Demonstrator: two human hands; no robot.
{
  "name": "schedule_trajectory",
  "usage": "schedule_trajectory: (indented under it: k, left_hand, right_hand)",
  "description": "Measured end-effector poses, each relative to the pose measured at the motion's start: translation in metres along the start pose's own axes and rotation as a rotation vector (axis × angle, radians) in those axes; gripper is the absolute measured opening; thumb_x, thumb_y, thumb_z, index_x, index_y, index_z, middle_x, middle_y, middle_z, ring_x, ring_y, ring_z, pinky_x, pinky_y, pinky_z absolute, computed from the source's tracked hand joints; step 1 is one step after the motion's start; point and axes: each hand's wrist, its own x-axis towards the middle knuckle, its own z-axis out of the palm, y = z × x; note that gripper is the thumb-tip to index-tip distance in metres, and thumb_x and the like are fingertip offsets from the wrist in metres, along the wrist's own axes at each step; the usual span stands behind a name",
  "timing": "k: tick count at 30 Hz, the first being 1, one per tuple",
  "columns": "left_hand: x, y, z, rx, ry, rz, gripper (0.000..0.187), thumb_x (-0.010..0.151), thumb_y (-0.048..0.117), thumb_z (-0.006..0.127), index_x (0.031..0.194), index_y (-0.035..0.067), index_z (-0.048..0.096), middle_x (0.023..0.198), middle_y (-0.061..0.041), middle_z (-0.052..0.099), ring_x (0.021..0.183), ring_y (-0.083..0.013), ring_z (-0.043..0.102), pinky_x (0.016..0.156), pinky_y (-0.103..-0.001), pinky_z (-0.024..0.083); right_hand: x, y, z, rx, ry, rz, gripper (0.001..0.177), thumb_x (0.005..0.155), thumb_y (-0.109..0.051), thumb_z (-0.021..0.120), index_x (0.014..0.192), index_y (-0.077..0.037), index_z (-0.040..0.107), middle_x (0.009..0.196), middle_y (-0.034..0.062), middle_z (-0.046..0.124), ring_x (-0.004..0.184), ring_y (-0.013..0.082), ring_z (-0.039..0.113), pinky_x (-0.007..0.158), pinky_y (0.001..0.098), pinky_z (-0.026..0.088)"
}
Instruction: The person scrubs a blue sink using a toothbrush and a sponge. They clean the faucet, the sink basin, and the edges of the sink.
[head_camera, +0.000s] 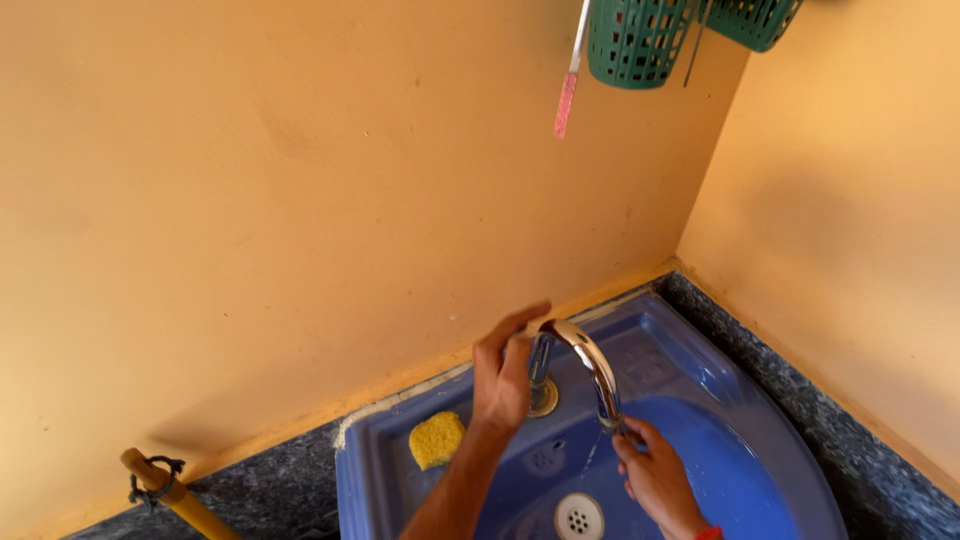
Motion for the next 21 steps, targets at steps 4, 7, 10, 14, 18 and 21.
schedule_trajectory:
  k: [4,7,10,14,18,21]
  left_hand:
    - [0.02,0.001,0.013,0.001,-0.228,-0.06,0.026,0.101,0.021,0.058,0.096,0.0,0.072,0.085,-0.006,0.069,0.083,-0.0122,0.06,0.077,-0.031,0.047]
    - [0.025,-0.005,0.027,0.03,-0.212,-0.042,0.033,0.097,0.023,0.063,0.076,-0.002,0.062,0.062,-0.005,0.052,0.06,-0.0105,0.044,0.053,-0.033,0.036]
    - [0.03,-0.012,0.032,0.027,-0.142,0.01,0.041,0.095,0.024,0.059,0.063,0.0,0.053,0.052,0.0,0.043,0.053,-0.0077,0.039,0.046,-0.034,0.032]
    - [0.042,-0.025,0.033,-0.014,-0.187,-0.053,0.05,0.098,0.027,0.057,0.056,0.001,0.048,0.049,0.001,0.04,0.05,-0.0081,0.036,0.045,-0.034,0.03]
    - [0.044,-0.048,0.039,-0.149,-0.18,-0.015,0.052,0.099,0.029,0.056,0.055,0.002,0.047,0.05,0.002,0.041,0.049,-0.0086,0.036,0.046,-0.034,0.03]
    - [0.043,-0.062,0.039,-0.135,-0.157,-0.014,0.054,0.098,0.032,0.056,0.054,0.003,0.047,0.05,0.001,0.042,0.049,-0.0099,0.037,0.047,-0.034,0.031]
  right_hand:
    - [0.006,-0.003,-0.002,-0.348,0.152,-0.385,0.043,0.1,-0.016,0.056,0.143,-0.013,0.058,0.107,0.0107,0.061,0.075,0.0184,0.067,0.068,0.0321,0.058]
    - [0.002,-0.01,0.0,-0.351,0.098,-0.354,0.041,0.097,-0.016,0.058,0.138,-0.011,0.058,0.106,0.011,0.065,0.079,0.0242,0.072,0.072,0.0366,0.062]
    - [0.005,-0.012,0.002,-0.396,0.132,-0.503,0.031,0.093,-0.016,0.065,0.122,-0.006,0.065,0.104,0.0123,0.072,0.088,0.0235,0.074,0.076,0.038,0.061]
    - [0.015,-0.012,0.002,-0.548,0.124,-0.478,0.022,0.09,-0.012,0.067,0.111,-0.006,0.066,0.106,0.0109,0.07,0.088,0.0257,0.076,0.075,0.0405,0.063]
    - [0.03,-0.01,-0.002,-0.667,0.218,-0.615,0.021,0.083,-0.004,0.07,0.104,-0.005,0.068,0.102,0.0152,0.071,0.089,0.0338,0.07,0.08,0.0461,0.056]
    - [0.042,-0.016,-0.002,-0.694,0.196,-0.589,0.012,0.089,-0.009,0.07,0.1,-0.004,0.07,0.101,0.0155,0.071,0.088,0.0316,0.071,0.083,0.0444,0.056]
